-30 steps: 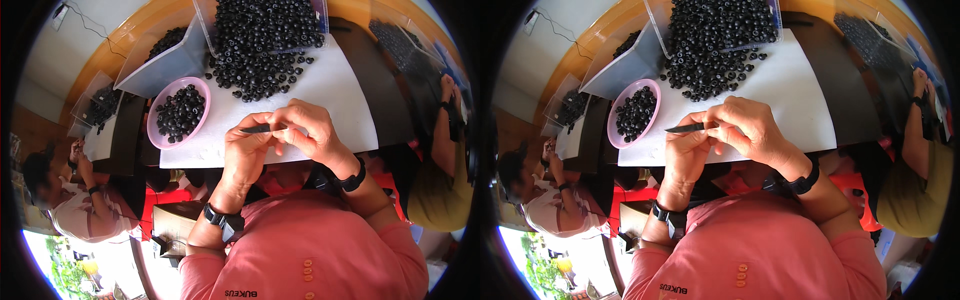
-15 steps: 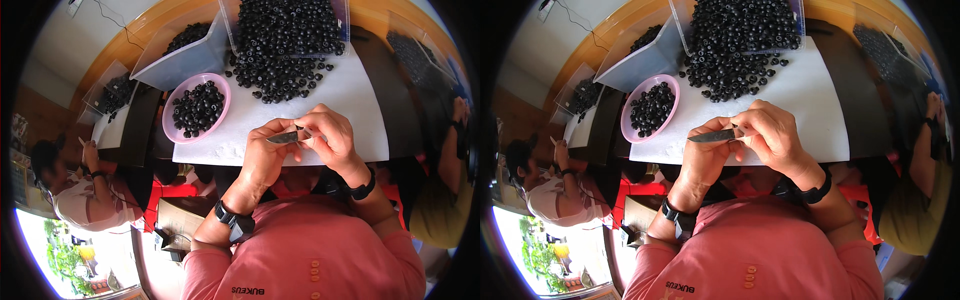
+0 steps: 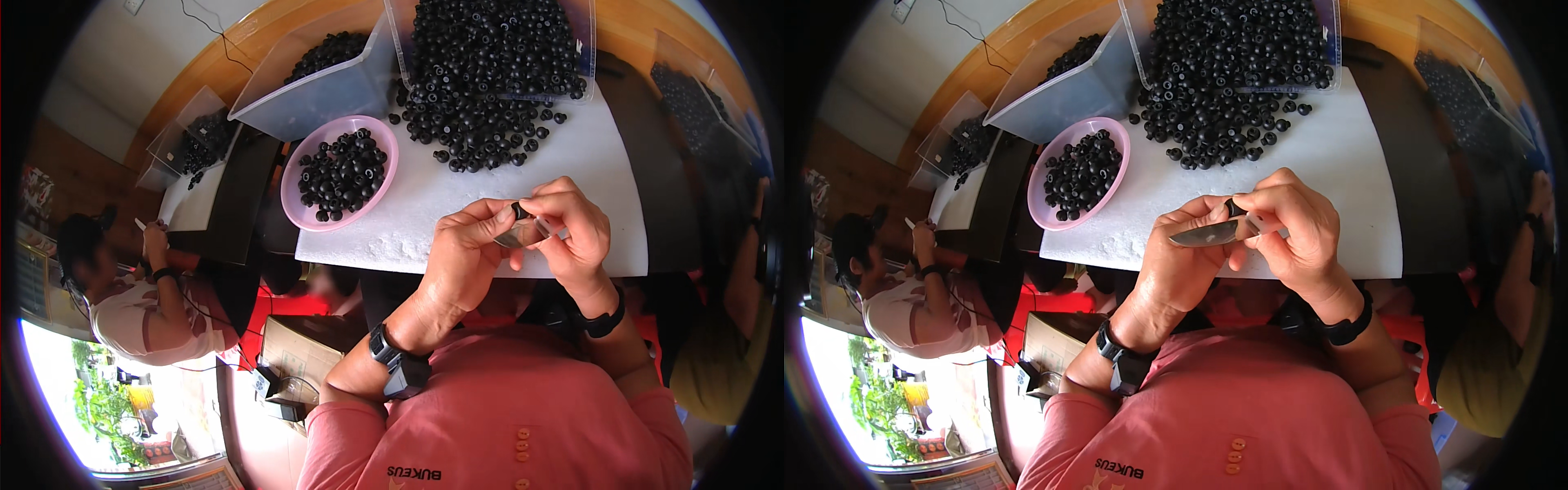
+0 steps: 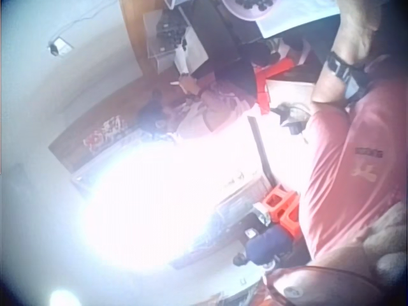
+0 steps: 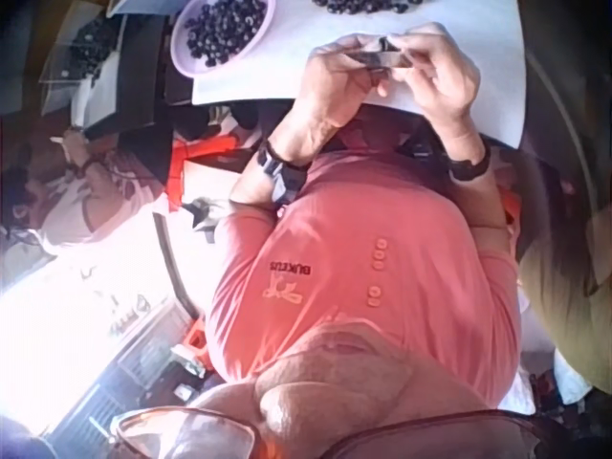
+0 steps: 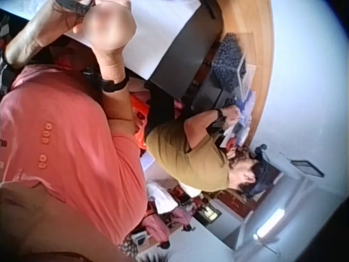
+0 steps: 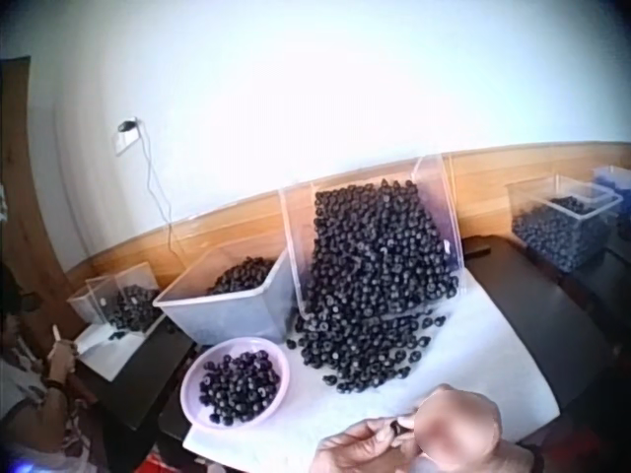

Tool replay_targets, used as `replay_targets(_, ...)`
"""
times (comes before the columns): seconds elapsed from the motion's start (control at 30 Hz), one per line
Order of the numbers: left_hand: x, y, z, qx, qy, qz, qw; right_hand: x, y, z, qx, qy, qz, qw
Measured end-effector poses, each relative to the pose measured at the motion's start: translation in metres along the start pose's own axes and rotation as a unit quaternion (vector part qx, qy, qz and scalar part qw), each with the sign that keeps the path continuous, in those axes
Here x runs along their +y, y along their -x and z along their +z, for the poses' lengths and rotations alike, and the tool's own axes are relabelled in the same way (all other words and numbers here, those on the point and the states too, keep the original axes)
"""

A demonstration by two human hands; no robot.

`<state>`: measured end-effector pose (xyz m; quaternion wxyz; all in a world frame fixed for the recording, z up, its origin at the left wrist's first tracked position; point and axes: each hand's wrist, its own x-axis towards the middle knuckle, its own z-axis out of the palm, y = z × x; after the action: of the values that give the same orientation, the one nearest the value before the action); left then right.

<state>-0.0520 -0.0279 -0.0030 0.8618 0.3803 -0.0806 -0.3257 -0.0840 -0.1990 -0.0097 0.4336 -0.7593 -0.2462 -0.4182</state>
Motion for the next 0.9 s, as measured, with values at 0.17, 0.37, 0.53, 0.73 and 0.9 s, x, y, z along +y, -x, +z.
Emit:
replay_targets(0.17, 0.009, 0.003, 0.005, 0.048, -0.086, 0.046, 0.994, 0.009, 0.005, -0.001, 0.007, -0.027, -0.005, 1.0)
replay_targets(0.37, 0.094, 0.012, -0.034, 0.238, -0.459, 0.317, 0.795, -0.001, 0.001, -0.002, 0.068, -0.182, 0.236, 0.952)
replay_targets(0.53, 0.127, -0.006, -0.073, 0.183, -0.792, 0.381, 0.44, 0.0, 0.004, -0.002, 0.072, -0.227, 0.26, 0.936)
replay_targets(0.73, 0.077, -0.05, -0.038, 0.026, -0.816, 0.378, 0.437, 0.0, 0.0, -0.004, 0.104, -0.235, 0.271, 0.927)
replay_targets(0.9, 0.068, -0.07, -0.048, 0.022, -0.874, 0.305, 0.377, 0.001, -0.001, -0.006, 0.112, -0.24, 0.277, 0.924)
